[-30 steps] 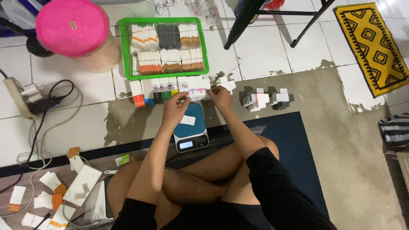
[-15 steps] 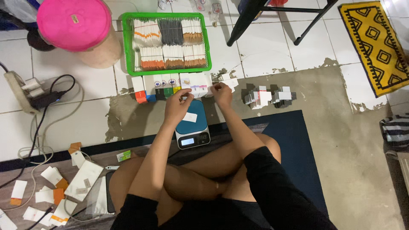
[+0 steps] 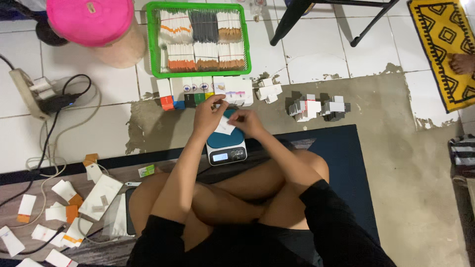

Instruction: The person sits on the floor and repeatedly places small white packets onto a digital scale. They pick up packets from a pile, place them on the scale, and then move them to a different pile, repeating this process continuously.

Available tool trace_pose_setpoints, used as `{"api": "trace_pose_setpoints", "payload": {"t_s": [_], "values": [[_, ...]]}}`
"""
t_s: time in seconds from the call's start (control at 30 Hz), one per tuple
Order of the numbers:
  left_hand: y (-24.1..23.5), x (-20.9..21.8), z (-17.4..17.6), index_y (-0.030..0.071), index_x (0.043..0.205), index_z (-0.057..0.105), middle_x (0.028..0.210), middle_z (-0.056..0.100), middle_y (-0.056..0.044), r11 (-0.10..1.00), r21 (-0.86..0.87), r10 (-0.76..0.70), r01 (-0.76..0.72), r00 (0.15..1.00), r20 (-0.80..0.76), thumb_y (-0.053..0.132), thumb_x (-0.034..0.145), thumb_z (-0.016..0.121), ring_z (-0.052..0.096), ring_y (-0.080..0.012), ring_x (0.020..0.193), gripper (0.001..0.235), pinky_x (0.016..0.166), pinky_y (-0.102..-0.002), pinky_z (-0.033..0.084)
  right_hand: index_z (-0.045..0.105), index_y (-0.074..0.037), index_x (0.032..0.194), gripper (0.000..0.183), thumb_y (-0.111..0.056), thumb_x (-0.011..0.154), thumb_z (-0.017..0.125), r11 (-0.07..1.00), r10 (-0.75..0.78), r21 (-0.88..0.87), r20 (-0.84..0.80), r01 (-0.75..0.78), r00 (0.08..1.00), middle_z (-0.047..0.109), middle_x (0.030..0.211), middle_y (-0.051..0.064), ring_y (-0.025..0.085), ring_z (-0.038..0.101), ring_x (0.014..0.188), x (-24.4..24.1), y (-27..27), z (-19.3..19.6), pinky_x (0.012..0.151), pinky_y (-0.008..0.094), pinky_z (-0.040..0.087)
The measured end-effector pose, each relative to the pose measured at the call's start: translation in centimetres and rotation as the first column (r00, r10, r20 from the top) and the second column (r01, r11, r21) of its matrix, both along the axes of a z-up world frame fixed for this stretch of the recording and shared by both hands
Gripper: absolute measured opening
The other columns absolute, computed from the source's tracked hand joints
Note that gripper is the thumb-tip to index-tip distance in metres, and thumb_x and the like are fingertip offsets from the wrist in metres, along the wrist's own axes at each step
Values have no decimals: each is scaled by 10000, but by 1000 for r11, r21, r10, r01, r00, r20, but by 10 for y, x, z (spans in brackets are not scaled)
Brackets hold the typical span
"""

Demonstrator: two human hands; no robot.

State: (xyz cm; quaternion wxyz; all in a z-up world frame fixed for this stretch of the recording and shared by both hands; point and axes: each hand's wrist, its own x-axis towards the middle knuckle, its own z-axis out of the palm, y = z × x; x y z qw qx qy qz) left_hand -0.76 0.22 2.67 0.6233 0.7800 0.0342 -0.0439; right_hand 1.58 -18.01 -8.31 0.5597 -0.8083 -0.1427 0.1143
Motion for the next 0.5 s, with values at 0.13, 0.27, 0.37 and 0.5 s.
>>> {"api": "trace_pose_setpoints", "payload": {"t_s": [0.13,0.27,0.37,0.5], "values": [[2,0,-3,57,1228,638,1118,663,-212,999,50,-13,12,1000,20,235,977,619,626,-418,1080,308,936,-507,525,733,-25,889,96,-56,803,762,958,132,-272,145,-88,981,708,847,207,421,690,853,-9,15,20,765,478,542],[3,6,-8,55,1233,638,1142,662,-202,999,36,7,-8,1000,26,240,983,619,596,-407,1148,312,981,-487,501,700,-70,929,115,-173,879,696,939,-51,-319,237,128,970,671,883,177,390,665,790,13,-1,-6,679,472,523],[3,7,-18,77,1214,657,1111,677,-177,999,27,33,-34,999,40,249,973,632,618,-385,1108,297,952,-477,517,686,-20,932,113,-132,942,670,897,-355,-198,207,395,911,666,813,157,251,629,687,38,-25,-6,591,338,477],[1,6,-15,91,1180,672,1067,693,-174,999,33,42,-44,998,55,242,933,662,635,-393,1068,290,902,-479,540,729,-68,979,125,-165,901,745,767,-428,-424,222,482,876,715,810,80,186,703,710,66,-46,-7,557,267,512]]}}
